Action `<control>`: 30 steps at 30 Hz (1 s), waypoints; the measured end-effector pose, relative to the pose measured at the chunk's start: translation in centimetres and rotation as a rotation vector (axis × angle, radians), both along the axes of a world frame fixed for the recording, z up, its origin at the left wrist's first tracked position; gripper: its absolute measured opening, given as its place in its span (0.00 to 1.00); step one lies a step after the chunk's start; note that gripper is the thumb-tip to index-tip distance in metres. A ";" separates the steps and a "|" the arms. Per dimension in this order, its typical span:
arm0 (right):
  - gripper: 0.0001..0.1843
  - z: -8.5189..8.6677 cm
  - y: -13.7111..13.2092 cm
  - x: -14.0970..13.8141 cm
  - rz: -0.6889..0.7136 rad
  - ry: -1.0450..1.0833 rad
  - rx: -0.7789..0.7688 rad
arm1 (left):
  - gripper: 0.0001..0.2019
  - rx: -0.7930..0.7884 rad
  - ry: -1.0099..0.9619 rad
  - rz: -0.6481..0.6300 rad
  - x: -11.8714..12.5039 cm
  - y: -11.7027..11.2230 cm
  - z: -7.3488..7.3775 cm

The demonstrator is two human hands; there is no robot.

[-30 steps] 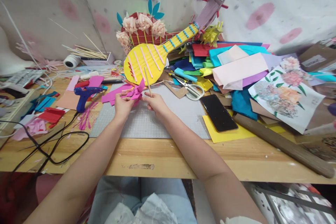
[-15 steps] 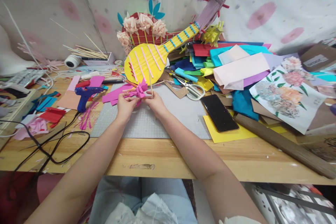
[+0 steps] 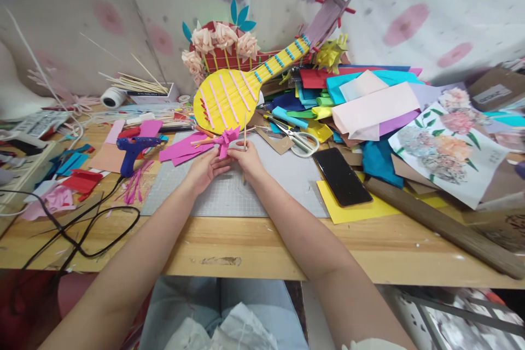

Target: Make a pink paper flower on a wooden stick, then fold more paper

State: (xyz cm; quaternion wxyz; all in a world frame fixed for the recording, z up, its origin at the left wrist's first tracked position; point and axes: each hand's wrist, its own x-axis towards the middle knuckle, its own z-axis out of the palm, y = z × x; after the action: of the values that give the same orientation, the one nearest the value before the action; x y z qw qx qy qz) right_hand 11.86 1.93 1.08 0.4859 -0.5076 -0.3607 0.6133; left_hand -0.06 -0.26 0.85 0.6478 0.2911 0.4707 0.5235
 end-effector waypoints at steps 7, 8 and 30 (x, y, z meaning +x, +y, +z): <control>0.24 -0.4 0.1 0.2 0.037 -0.010 0.053 | 0.08 -0.106 -0.073 -0.128 -0.7 0.1 0.2; 0.24 -0.4 0.1 0.2 0.041 -0.004 0.051 | 0.07 -0.105 -0.067 -0.116 -0.8 0.1 0.2; 0.23 -1.3 0.3 0.0 0.042 0.073 0.039 | 0.10 0.014 -0.206 0.327 0.4 0.5 -0.1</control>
State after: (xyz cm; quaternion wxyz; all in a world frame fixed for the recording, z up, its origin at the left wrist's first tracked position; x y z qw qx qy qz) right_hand 11.82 2.26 -0.21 0.4956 -0.4678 -0.3651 0.6343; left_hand 0.30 0.25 0.74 0.5968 0.1600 0.4396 0.6519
